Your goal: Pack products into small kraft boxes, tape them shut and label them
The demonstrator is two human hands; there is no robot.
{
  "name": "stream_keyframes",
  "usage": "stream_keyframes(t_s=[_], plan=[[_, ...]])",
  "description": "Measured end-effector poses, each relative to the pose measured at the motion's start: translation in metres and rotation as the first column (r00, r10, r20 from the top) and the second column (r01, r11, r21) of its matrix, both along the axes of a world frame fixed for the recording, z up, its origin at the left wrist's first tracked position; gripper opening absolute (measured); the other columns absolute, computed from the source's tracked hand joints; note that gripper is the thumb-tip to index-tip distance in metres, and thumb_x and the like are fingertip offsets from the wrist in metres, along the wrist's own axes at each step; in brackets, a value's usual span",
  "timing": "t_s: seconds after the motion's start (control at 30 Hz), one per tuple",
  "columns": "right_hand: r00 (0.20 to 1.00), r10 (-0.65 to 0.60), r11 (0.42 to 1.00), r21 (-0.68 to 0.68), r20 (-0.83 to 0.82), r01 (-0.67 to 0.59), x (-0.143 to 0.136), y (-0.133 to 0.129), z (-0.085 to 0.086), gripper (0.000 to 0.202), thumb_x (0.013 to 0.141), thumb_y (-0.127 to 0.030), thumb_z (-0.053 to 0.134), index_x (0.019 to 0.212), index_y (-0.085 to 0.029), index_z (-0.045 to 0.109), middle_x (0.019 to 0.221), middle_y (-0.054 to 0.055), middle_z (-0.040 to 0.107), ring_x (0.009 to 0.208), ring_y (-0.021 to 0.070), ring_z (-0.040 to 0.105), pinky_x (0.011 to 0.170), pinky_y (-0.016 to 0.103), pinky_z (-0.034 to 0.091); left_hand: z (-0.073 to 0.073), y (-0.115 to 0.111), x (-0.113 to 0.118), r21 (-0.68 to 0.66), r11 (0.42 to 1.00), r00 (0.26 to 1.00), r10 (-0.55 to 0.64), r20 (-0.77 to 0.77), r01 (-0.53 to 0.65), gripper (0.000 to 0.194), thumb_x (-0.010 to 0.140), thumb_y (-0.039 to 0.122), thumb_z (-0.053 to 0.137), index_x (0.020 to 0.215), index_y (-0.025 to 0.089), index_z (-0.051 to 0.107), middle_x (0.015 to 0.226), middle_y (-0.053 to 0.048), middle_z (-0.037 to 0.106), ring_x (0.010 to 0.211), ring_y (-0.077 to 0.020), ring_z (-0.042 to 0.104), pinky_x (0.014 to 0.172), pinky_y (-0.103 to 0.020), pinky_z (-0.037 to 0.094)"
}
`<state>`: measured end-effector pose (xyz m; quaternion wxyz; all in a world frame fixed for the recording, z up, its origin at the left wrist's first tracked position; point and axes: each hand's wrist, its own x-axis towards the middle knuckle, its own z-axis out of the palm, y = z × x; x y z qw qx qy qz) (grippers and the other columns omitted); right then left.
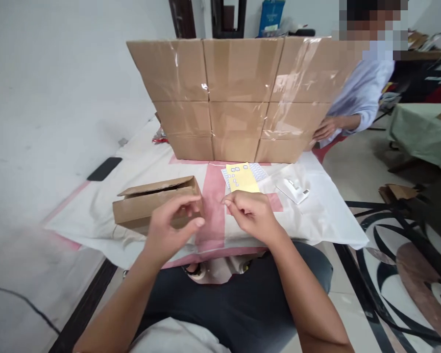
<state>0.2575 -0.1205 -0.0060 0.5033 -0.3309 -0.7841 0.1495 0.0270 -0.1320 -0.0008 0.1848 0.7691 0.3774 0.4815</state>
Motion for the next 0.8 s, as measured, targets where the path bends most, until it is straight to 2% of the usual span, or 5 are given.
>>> stream_keyframes(t_s=[0.1, 0.3, 0.53, 0.67, 0.8], plan=[[0.985, 0.098, 0.994, 0.026, 0.142, -0.103, -0.018, -0.001, 0.000, 0.035, 0.100, -0.016, 0.055, 0.067, -0.022, 0.044, 0.078, 0.003, 0.071, 0.073, 0.0152, 0.069, 0.066, 0.028, 0.052, -0.007, 0.002, 0.009, -0.096, 0.993, 0.993, -0.062, 0.098, 0.072, 0.038, 0.084, 0.045, 0.079, 0.115, 0.024, 0.068, 0.090, -0.003, 0.071, 0.076, -0.0156, 0.063, 0.067, -0.030, 0.050], [0.974, 0.155, 0.987, -0.078, 0.167, -0.144, -0.046, -0.004, 0.001, 0.039, 0.100, -0.019, 0.057, 0.066, -0.022, 0.037, 0.075, 0.001, 0.069, 0.066, 0.0123, 0.062, 0.061, 0.025, 0.046, -0.018, 0.000, -0.006, 0.015, 0.999, 0.983, 0.032, 0.181, -0.035, 0.010, 0.095, 0.024, 0.067, 0.087, 0.023, 0.073, 0.079, -0.001, 0.072, 0.070, -0.0133, 0.063, 0.062, -0.029, 0.049], [0.971, -0.114, 0.887, -0.418, 0.209, 0.194, -0.061, -0.001, 0.010, 0.034, 0.093, -0.040, 0.067, 0.076, -0.024, 0.043, 0.058, -0.005, 0.056, 0.048, 0.0116, 0.048, 0.048, 0.024, 0.035, -0.018, -0.009, -0.055, 0.261, 0.906, 0.931, 0.270, 0.245, -0.332, 0.015, 0.090, 0.012, 0.072, 0.096, 0.025, 0.072, 0.083, 0.000, 0.072, 0.074, -0.0141, 0.063, 0.068, -0.030, 0.050], [0.948, -0.164, 0.856, -0.439, 0.273, 0.274, -0.050, 0.024, 0.006, 0.039, 0.098, -0.046, 0.060, 0.072, -0.024, 0.041, 0.059, -0.002, 0.057, 0.054, 0.0144, 0.054, 0.053, 0.026, 0.040, -0.015, -0.004, -0.094, 0.062, 0.866, 0.811, 0.437, 0.388, -0.497, 0.009, 0.093, 0.024, 0.071, 0.084, 0.024, 0.071, 0.074, 0.000, 0.066, 0.066, -0.0136, 0.055, 0.059, -0.030, 0.042], [0.924, -0.098, 0.965, -0.193, 0.369, 0.179, -0.076, 0.036, 0.017, 0.020, 0.100, -0.043, 0.055, 0.097, -0.023, 0.058, 0.115, 0.012, 0.071, 0.110, 0.0278, 0.066, 0.091, 0.041, 0.053, -0.022, 0.005, -0.125, -0.148, 0.921, 0.873, 0.389, 0.293, -0.361, 0.019, 0.096, 0.031, 0.066, 0.080, 0.022, 0.071, 0.077, -0.001, 0.068, 0.069, -0.0140, 0.056, 0.062, -0.030, 0.043]])
